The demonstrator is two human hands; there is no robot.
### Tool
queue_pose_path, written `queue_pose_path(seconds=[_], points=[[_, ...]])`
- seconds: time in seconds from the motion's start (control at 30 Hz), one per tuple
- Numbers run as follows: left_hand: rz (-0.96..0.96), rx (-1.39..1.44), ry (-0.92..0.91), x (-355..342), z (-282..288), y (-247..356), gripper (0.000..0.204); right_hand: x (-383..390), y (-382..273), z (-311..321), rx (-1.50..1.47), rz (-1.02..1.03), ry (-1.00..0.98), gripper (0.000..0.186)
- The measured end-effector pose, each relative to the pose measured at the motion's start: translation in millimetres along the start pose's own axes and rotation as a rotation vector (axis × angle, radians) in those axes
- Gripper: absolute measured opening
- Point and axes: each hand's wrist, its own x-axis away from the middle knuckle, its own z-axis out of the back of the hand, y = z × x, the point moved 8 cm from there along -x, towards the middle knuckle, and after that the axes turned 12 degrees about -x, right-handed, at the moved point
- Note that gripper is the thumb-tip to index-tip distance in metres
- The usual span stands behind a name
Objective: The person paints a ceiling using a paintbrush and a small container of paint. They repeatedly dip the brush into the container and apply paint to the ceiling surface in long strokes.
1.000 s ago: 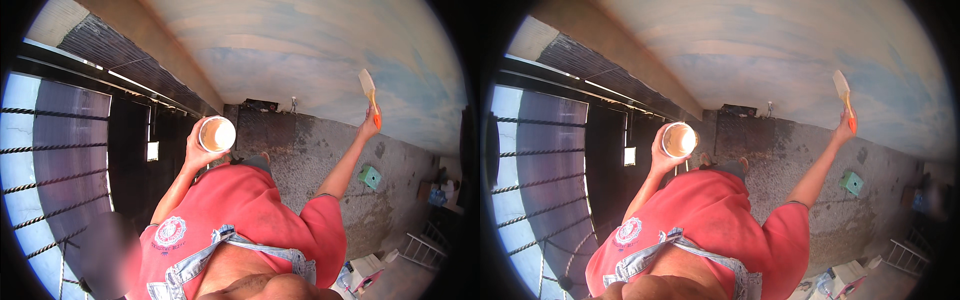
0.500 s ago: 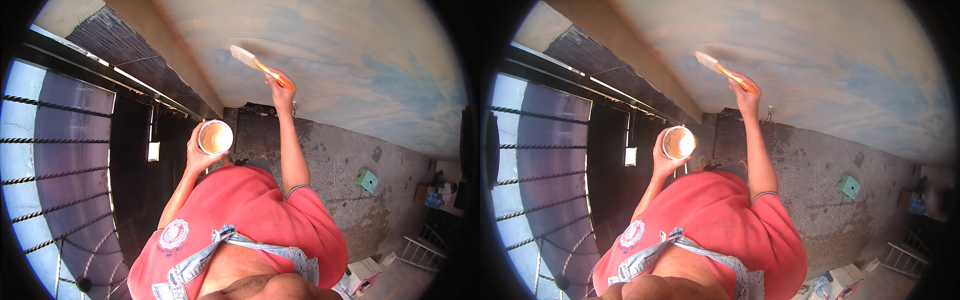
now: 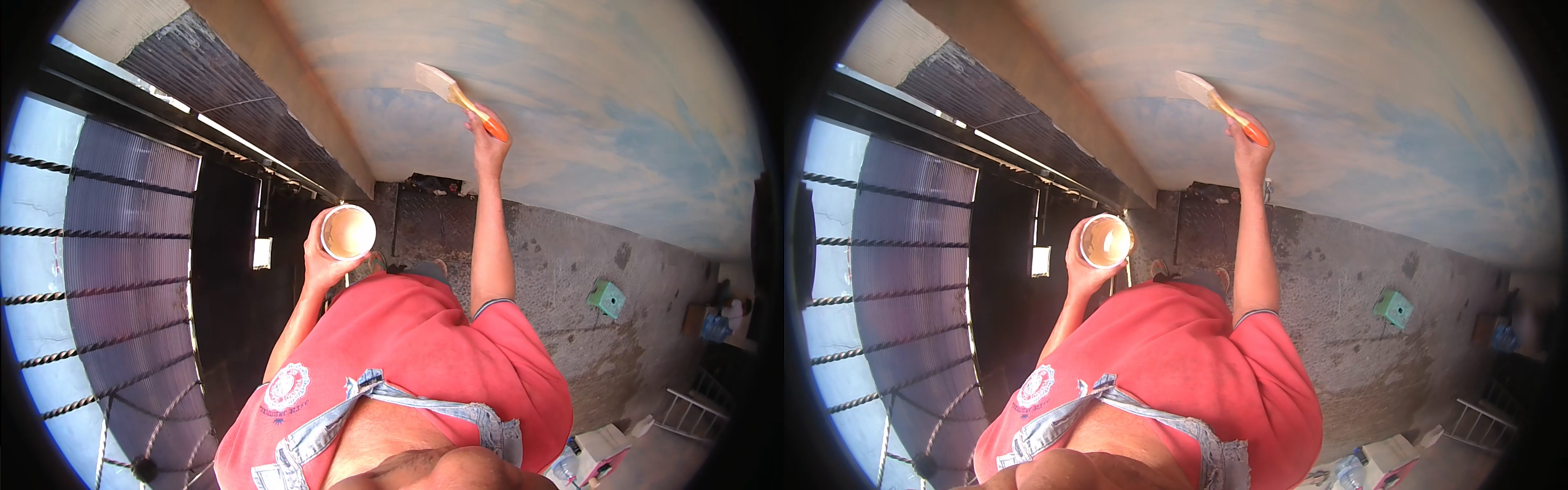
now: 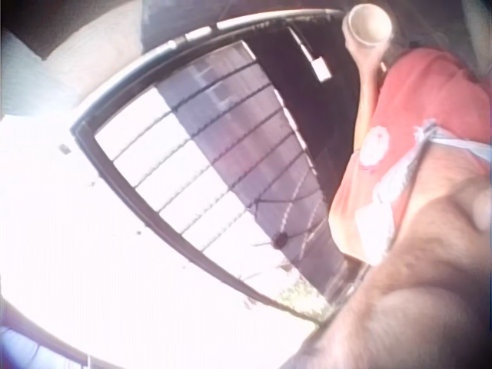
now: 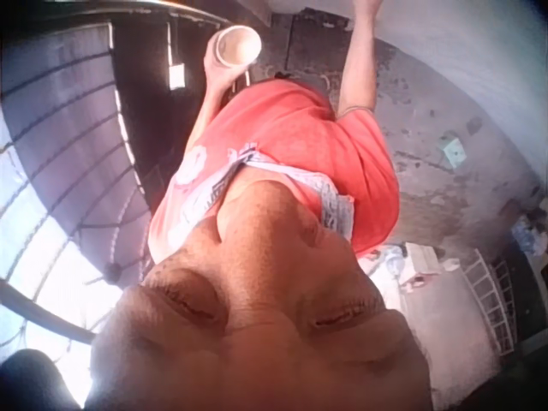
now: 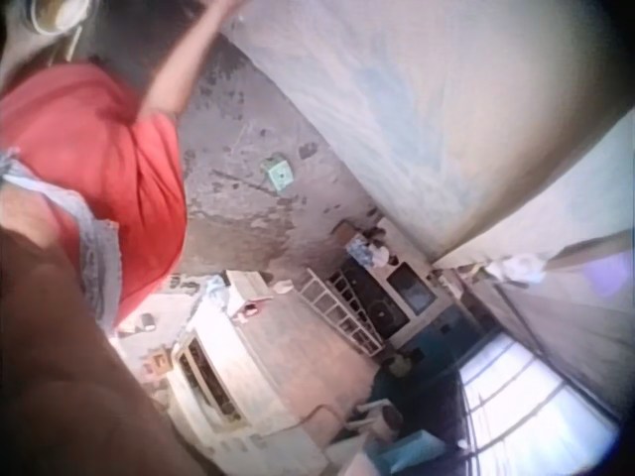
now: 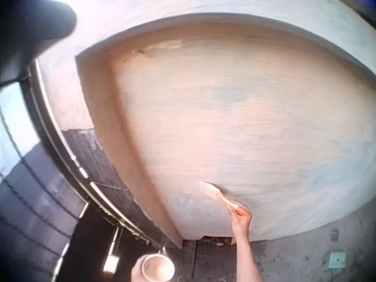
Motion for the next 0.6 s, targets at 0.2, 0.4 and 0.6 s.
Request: queue_pose_path(seconds=[0.2, 0.4, 0.6], points=[[-0.033, 0.051, -0.027, -6.8, -10.8, 8.3, 0.094, -7.2, -36.5, 85.1, 0.087, 0.056, 0.128, 0.027], [-0.092, 0.072, -0.073, -13.2, -26.1, 21.3, 0.094, -15.6, -79.7, 176.1, 0.170, 0.107, 0.262, 0.028], [-0.095, 0.125, -0.085, -10.7, -35.5, 20.4, 0.095, -2.8, -114.0, 249.3, 0.327, 0.166, 0.392, 0.032]])
